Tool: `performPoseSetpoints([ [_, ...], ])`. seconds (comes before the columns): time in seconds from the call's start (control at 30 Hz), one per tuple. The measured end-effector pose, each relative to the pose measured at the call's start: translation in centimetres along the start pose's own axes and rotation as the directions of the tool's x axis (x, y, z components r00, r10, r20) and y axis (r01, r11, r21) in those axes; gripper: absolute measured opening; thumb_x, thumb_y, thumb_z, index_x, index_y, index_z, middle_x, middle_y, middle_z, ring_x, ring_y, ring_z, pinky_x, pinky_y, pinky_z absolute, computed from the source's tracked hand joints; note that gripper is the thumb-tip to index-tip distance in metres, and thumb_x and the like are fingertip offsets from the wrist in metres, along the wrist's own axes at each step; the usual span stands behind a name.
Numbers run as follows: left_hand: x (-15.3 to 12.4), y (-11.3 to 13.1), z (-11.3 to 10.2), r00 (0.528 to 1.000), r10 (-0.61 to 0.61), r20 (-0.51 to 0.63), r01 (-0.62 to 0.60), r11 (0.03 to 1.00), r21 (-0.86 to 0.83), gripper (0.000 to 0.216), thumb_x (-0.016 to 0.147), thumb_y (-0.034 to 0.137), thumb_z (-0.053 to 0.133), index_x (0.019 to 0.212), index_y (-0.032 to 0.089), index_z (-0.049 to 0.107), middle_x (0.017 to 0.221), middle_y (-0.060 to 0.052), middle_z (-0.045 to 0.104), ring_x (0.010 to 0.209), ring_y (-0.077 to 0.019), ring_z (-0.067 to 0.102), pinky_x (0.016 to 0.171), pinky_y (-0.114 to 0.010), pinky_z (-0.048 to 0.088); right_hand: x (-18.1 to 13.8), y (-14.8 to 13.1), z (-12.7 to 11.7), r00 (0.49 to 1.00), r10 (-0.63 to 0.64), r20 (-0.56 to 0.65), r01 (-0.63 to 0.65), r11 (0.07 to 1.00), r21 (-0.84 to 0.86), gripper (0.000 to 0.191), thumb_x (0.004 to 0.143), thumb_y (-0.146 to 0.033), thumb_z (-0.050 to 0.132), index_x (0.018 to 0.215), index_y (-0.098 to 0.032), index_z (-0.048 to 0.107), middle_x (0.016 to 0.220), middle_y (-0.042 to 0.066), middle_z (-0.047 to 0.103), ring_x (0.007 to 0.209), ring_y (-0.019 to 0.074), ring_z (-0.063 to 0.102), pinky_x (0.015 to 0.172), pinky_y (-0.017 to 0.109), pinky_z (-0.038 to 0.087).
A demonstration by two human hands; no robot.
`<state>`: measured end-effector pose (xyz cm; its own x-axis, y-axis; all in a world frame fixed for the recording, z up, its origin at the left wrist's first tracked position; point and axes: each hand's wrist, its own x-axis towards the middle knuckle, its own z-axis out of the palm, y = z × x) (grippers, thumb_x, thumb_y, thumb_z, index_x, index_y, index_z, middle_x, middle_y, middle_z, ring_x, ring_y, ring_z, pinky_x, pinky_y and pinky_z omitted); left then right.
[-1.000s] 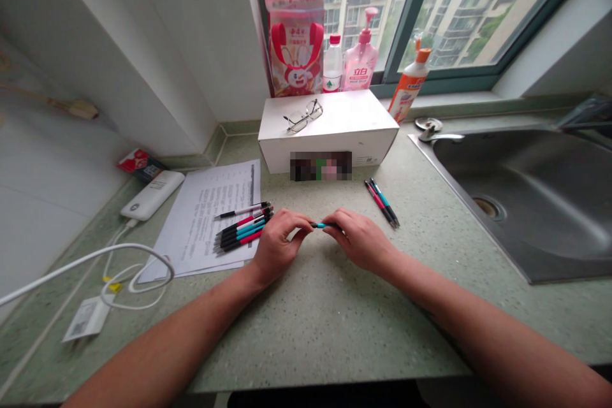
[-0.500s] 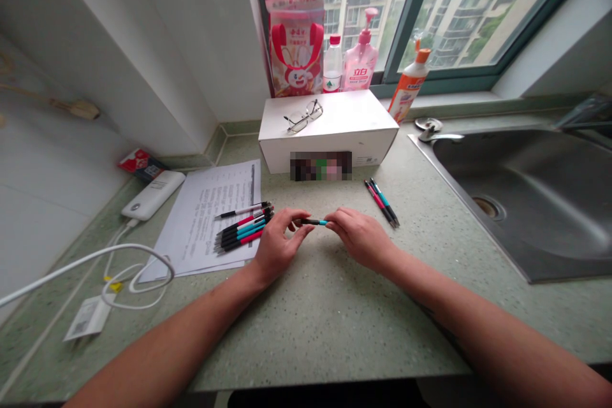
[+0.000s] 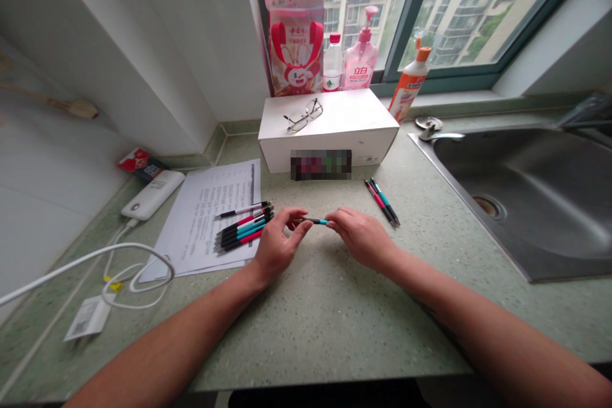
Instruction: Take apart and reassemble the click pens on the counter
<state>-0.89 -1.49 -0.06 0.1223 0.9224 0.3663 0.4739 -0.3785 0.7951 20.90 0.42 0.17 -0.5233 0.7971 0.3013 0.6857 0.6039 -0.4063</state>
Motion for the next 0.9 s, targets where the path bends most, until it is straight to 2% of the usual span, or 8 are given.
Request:
performPoseSetpoints([
  [0.1, 0.03, 0.0, 0.03, 1.0, 0.019, 0.003, -0.019, 1.0, 0.012, 0.011, 0.094, 0.03, 0.064, 0.095, 0.02, 0.069, 0.089, -0.004, 0.071, 0.079, -0.0169, 0.063, 0.074, -0.03, 0.051, 0.0, 0.01, -0.02, 1.0, -0.007, 0.0, 0.007, 1.0, -0.005, 0.027, 0.106, -0.033, 0.045, 0.103, -0.019, 0.067, 0.091, 0.006, 0.07, 0.081, 0.0179, 0.064, 0.065, 0.029, 0.041],
  [0.43, 0.07, 0.11, 0.0, 1.0, 0.028, 0.0, -0.028, 0.999, 0.021, 0.011, 0.094, 0.029, 0.065, 0.099, 0.02, 0.068, 0.094, -0.004, 0.071, 0.085, -0.0183, 0.065, 0.077, -0.031, 0.052, 0.05, -0.07, 0.02, 1.0, 0.007, 0.016, -0.007, 1.0, -0.024, 0.025, 0.105, -0.033, 0.046, 0.103, -0.019, 0.067, 0.091, 0.006, 0.07, 0.082, 0.0184, 0.065, 0.066, 0.029, 0.042],
  [0.6, 0.14, 0.13, -0.02, 0.999, 0.054, -0.003, -0.054, 0.998, 0.041, 0.012, 0.094, 0.031, 0.065, 0.092, 0.02, 0.069, 0.089, -0.004, 0.071, 0.086, -0.0193, 0.065, 0.08, -0.033, 0.051, 0.0, 0.01, 0.07, 1.0, -0.01, 0.02, 0.01, 1.0, -0.02, 0.025, 0.105, -0.033, 0.046, 0.104, -0.02, 0.068, 0.091, 0.006, 0.07, 0.083, 0.0182, 0.065, 0.066, 0.029, 0.042],
  [0.73, 0.2, -0.02, -0.14, 1.0, 0.006, 0.021, -0.007, 0.999, 0.051, 0.013, 0.095, 0.032, 0.064, 0.093, 0.02, 0.069, 0.087, -0.003, 0.072, 0.081, -0.0182, 0.065, 0.074, -0.031, 0.051, -0.02, 0.02, 0.07, 1.0, 0.001, 0.021, -0.001, 1.0, -0.016, 0.026, 0.105, -0.033, 0.046, 0.104, -0.02, 0.068, 0.092, 0.007, 0.069, 0.082, 0.0183, 0.064, 0.066, 0.029, 0.042],
  [0.8, 0.29, -0.05, -0.29, 0.995, 0.093, 0.02, -0.094, 0.993, 0.073, 0.011, 0.094, 0.03, 0.066, 0.09, 0.02, 0.07, 0.085, -0.003, 0.072, 0.082, -0.019, 0.065, 0.075, -0.033, 0.05, 0.02, -0.06, -0.04, 0.999, 0.017, 0.035, -0.018, 0.999, 0.032, 0.026, 0.105, -0.032, 0.046, 0.103, -0.02, 0.069, 0.09, 0.006, 0.069, 0.08, 0.0179, 0.063, 0.066, 0.029, 0.042],
  [0.9, 0.43, 0.13, -0.57, 0.967, 0.256, -0.005, -0.255, 0.962, 0.103, 0.007, 0.094, 0.026, 0.067, 0.09, 0.022, 0.069, 0.084, -0.003, 0.073, 0.081, -0.0195, 0.063, 0.078, -0.035, 0.05, 0.18, -0.26, -0.46, 0.993, 0.072, 0.092, -0.089, 0.977, 0.191, 0.025, 0.104, -0.03, 0.046, 0.099, -0.02, 0.069, 0.082, 0.003, 0.068, 0.073, 0.0159, 0.061, 0.065, 0.028, 0.042],
])
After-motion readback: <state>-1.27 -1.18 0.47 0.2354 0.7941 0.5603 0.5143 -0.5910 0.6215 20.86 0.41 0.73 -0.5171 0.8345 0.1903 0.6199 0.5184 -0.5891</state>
